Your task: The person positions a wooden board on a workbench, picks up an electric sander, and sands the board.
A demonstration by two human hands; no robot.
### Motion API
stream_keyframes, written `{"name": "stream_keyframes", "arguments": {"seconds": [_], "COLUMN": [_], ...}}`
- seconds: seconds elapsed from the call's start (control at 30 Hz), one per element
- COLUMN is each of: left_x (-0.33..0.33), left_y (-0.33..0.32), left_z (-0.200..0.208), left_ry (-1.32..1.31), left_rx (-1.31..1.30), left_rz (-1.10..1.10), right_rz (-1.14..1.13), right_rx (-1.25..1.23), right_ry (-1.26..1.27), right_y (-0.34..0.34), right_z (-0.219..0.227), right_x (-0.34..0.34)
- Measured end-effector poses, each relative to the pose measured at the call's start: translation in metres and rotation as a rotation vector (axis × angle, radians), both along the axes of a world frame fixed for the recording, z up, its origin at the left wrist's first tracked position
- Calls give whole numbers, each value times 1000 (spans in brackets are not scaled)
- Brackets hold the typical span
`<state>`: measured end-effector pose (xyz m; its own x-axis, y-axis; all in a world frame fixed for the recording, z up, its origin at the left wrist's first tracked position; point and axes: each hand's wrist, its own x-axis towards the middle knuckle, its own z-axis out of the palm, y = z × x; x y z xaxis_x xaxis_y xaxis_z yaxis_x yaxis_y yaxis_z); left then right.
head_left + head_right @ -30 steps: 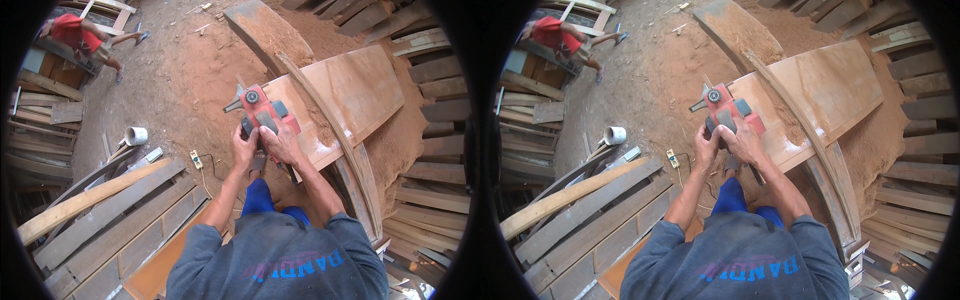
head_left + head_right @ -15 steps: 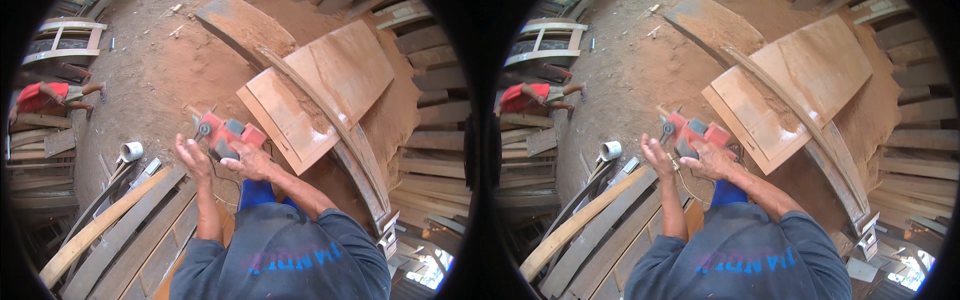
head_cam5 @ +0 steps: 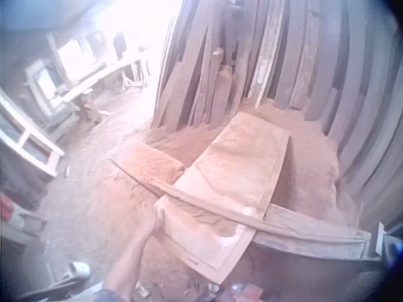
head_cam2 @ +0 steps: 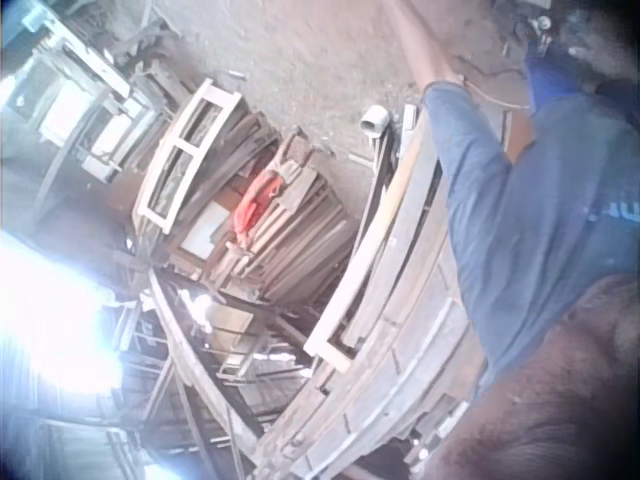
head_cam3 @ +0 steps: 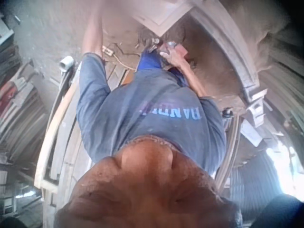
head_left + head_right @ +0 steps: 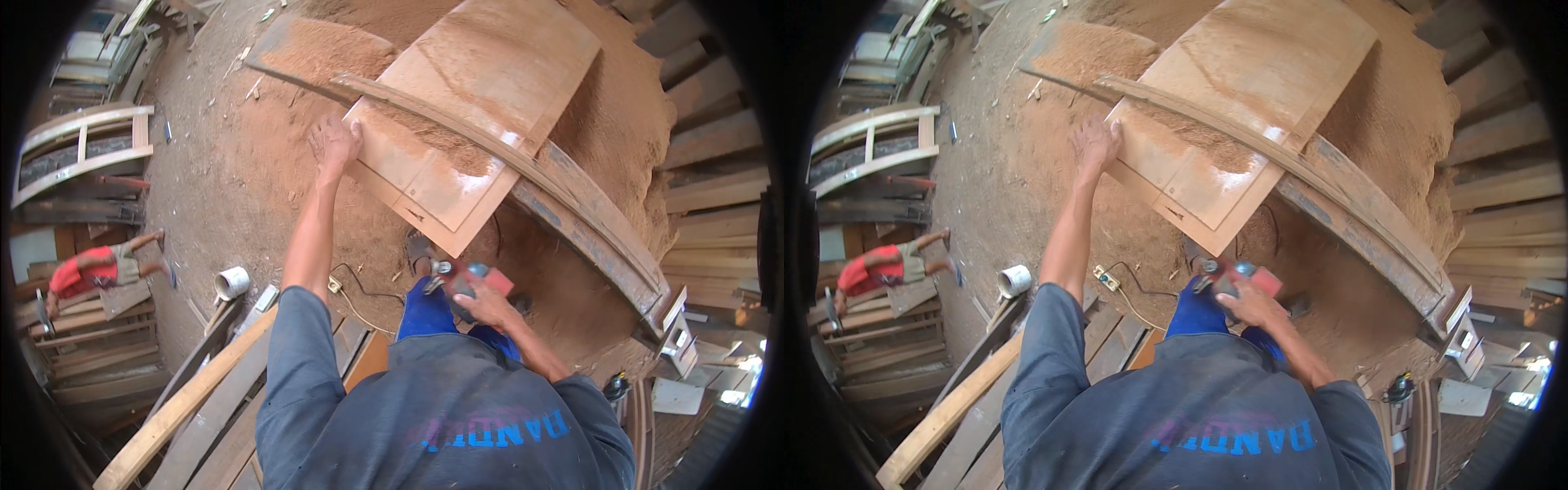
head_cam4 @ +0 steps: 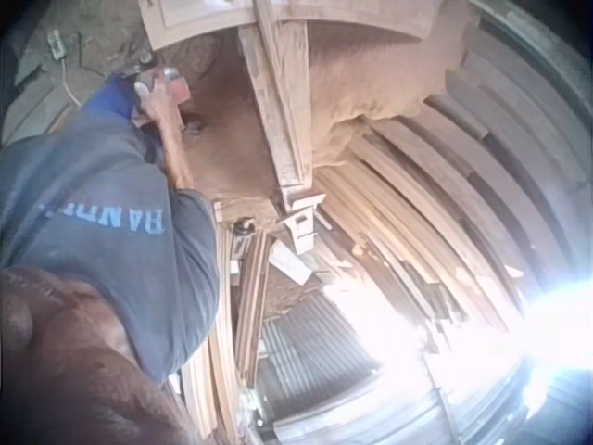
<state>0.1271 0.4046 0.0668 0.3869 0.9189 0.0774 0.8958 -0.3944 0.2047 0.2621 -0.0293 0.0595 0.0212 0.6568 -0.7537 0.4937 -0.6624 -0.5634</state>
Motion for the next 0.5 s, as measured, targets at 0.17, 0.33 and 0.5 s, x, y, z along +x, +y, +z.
{"name": "stream_keyframes", "arguments": {"seconds": [0.17, 0.33, 0.5], "left_x": [8, -52, -79], "left_y": [10, -11, -135], "left_z": [-27, -60, -97], "left_ry": [-59, -151, 150], "left_rx": [-293, -249, -72], "left_rz": [107, 85, -123], "right_rz": [-402, -747, -1385], "right_rx": [59, 46, 120], "right_ry": [-119, -258, 11], "right_y": [-88, -162, -241], "right_z": [-13, -64, -98], "right_x": [68, 111, 149]}}
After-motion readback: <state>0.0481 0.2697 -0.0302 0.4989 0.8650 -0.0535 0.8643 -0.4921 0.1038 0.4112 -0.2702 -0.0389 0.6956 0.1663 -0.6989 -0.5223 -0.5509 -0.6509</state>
